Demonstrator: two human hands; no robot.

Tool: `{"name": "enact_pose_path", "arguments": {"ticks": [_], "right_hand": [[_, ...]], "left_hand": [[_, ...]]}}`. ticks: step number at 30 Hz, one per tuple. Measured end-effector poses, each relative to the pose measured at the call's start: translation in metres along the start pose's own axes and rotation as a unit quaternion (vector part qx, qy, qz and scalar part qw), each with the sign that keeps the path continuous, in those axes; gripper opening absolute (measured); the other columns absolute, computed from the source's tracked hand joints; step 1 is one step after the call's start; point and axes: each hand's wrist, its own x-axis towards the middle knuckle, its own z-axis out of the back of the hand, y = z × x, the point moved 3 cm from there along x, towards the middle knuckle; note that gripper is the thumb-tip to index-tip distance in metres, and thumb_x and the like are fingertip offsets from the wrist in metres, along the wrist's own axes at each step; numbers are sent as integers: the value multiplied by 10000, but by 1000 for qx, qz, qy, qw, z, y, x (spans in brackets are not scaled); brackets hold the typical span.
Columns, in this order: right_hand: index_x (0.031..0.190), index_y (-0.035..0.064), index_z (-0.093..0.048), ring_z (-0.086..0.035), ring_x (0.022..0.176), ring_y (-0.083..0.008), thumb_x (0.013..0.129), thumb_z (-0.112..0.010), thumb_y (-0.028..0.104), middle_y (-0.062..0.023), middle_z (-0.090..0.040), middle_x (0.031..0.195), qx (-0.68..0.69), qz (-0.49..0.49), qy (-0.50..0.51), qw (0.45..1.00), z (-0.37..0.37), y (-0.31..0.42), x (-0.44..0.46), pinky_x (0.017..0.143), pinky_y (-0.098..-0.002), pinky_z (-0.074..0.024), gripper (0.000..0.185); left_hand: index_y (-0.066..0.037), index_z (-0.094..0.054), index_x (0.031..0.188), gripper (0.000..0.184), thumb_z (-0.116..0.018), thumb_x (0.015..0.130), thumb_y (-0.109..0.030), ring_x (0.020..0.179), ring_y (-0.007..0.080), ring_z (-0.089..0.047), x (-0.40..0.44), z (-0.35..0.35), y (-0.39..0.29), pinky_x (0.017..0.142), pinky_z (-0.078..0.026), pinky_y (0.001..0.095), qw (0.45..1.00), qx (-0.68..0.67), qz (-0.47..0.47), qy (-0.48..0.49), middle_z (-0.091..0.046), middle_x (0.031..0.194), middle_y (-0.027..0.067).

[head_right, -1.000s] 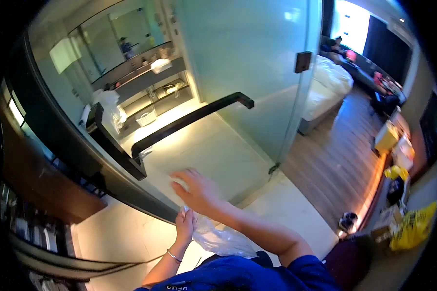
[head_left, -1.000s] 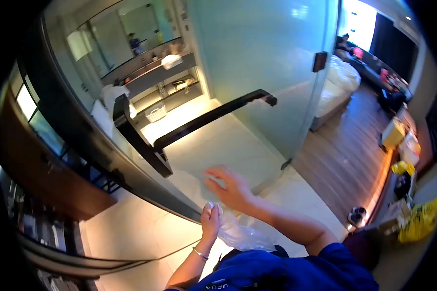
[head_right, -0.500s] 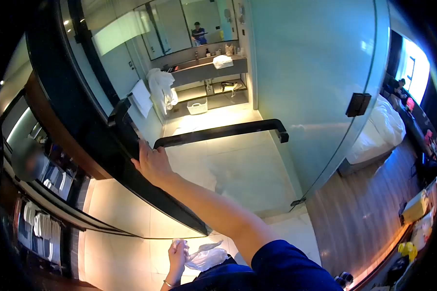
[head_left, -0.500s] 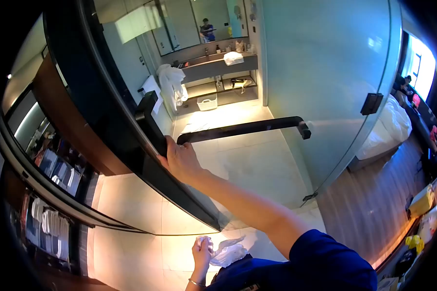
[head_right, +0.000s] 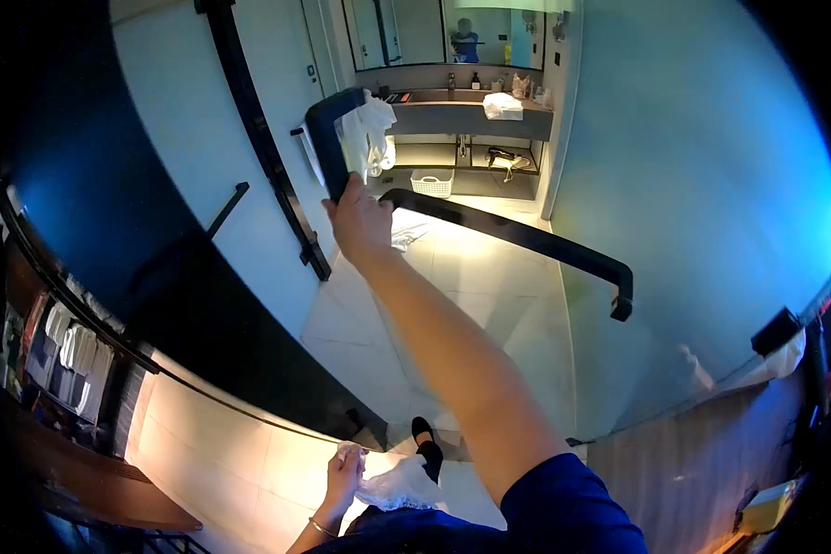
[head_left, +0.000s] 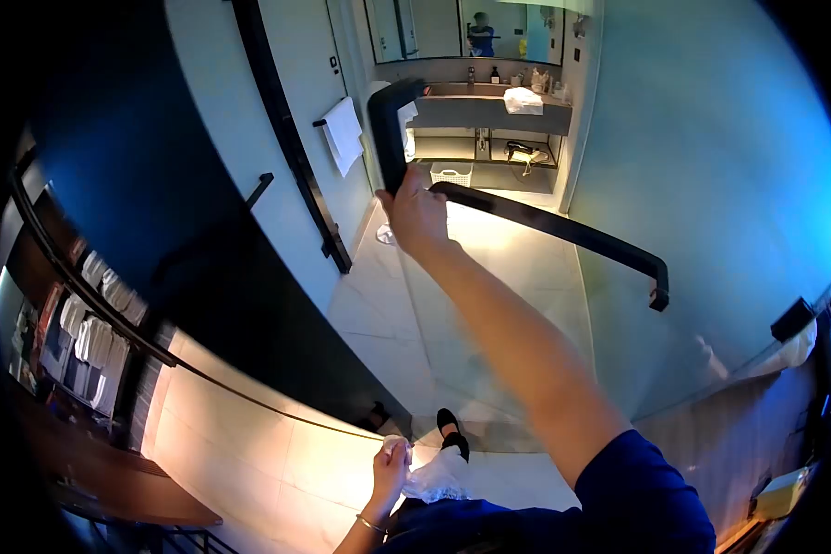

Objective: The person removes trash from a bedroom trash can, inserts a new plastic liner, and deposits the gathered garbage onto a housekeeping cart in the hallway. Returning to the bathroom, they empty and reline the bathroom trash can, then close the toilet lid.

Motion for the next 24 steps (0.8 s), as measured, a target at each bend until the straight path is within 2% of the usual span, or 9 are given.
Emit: {"name": "enact_pose_path", "arguments": {"ticks": [3, 6, 8, 9, 10, 12, 17, 20, 24], "right_hand": [[1087, -45, -281, -582, 605, -366, 829, -489, 348, -203, -591, 676, 44, -16, -34, 998, -20, -56, 43, 658, -462, -394, 514], [1057, -43, -294, -558, 581, -408, 821, -509, 326, -244, -572, 671, 29, 3, -94, 995, -32, -118, 91, 555, -477, -424, 488], [1045, -59, -291, -535, 557, -434, 821, -515, 321, -258, -549, 642, 6, -58, -82, 995, -31, -158, 122, 491, -481, -430, 495], [1036, -76, -283, -526, 558, -448, 824, -513, 326, -266, -529, 616, -17, -4, -128, 992, -38, -188, 137, 477, -484, -432, 510], [1004, -72, -287, -531, 567, -446, 831, -503, 327, -257, -522, 605, -42, -36, -128, 990, -35, -210, 137, 464, -478, -433, 486], [976, -56, -294, -534, 583, -447, 840, -483, 344, -267, -536, 637, -43, -51, -133, 989, -27, -250, 157, 477, -484, -435, 463], [928, -18, -325, -527, 722, -472, 834, -459, 415, -304, -548, 738, -46, -242, -95, 965, -2, -351, 187, 629, -486, -431, 463], [935, -6, -339, -540, 692, -453, 828, -455, 435, -258, -560, 695, -163, -203, -202, 944, 0, -433, 192, 608, -480, -430, 468], [957, -22, -347, -550, 661, -430, 826, -447, 455, -228, -571, 671, -107, -239, -185, 947, 28, -461, 196, 595, -468, -436, 505]], "left_hand": [[-39, -505, 700, 207, -429, 865, -138, 514, 54, -373, 46, -21, -2, 482, -319, 206, 999, 32, 14, -14, -424, 567, -21], [-67, -436, 635, 248, -424, 870, -148, 498, 53, -356, 105, -39, -2, 463, -292, 215, 1000, 26, -11, 5, -391, 548, -24], [-78, -400, 614, 277, -423, 877, -161, 490, 52, -338, 133, -58, -29, 456, -273, 214, 996, -34, 77, -9, -367, 536, -26], [-85, -373, 613, 288, -418, 884, -171, 479, 49, -318, 153, -62, -23, 445, -257, 208, 997, -50, 59, 17, -355, 538, -30], [-82, -391, 634, 273, -413, 889, -176, 473, 48, -310, 162, -66, -22, 432, -247, 205, 998, -34, 20, 52, -349, 541, -34], [-79, -404, 644, 262, -418, 887, -176, 472, 50, -319, 182, -81, -41, 424, -249, 211, 996, -63, 10, 61, -354, 538, -33], [-78, -413, 634, 263, -444, 878, -171, 471, 55, -332, 237, -107, -39, 426, -260, 218, 998, -25, 21, 59, -370, 534, -29], [-67, -430, 616, 279, -466, 869, -179, 477, 63, -362, 262, -120, -44, 430, -282, 224, 999, 22, 31, 17, -403, 545, -20], [-37, -466, 613, 289, -480, 858, -189, 495, 79, -418, 294, -125, -57, 434, -323, 245, 985, 153, 7, -82, -446, 547, 0]]}}
